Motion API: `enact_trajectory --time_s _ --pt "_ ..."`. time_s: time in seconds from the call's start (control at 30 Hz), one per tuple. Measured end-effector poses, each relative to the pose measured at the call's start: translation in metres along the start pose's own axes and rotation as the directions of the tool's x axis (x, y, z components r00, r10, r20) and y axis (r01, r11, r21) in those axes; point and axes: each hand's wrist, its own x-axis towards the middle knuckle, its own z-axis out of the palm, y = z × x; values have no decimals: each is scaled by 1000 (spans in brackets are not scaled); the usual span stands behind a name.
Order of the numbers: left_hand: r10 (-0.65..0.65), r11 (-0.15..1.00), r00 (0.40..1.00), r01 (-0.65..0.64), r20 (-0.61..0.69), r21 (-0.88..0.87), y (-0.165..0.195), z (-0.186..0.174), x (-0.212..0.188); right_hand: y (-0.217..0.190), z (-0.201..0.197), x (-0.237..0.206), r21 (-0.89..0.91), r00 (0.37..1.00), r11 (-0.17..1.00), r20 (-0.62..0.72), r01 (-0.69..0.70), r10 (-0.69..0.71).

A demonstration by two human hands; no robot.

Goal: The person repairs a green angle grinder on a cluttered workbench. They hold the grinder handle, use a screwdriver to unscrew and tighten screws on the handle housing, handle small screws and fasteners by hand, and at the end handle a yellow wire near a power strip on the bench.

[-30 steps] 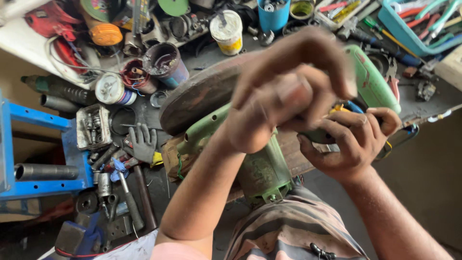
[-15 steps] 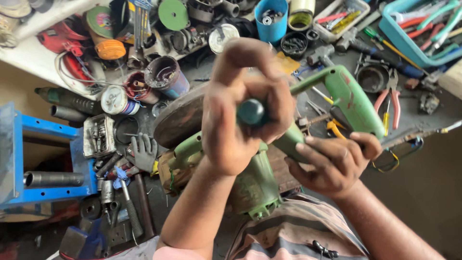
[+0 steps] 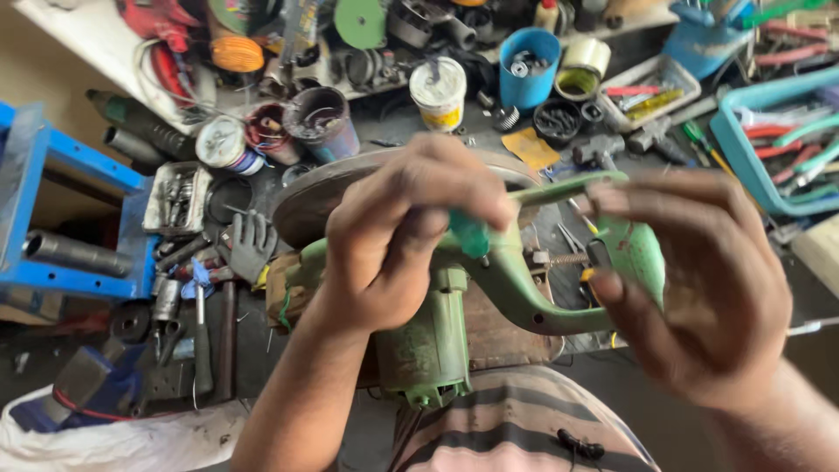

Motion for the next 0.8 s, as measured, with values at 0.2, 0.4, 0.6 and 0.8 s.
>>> enact_trajectory --time_s 0.2,0.4,0.6,0.8 --pt "47 958 994 -72 95 277 1 -7 -9 -39 12 79 61 938 960 203 275 -282" --pt "41 901 894 -226 447 369 -21 -35 -6 -35 29 119 377 801 906 473 193 -367" --pt "69 982 756 -167 651 89 -74 -46 1 -7 61 142 724 591 451 688 -521 -422" --pt "-45 972 747 -121 663 203 -86 -41 2 8 75 129 842 671 332 539 -424 -510"
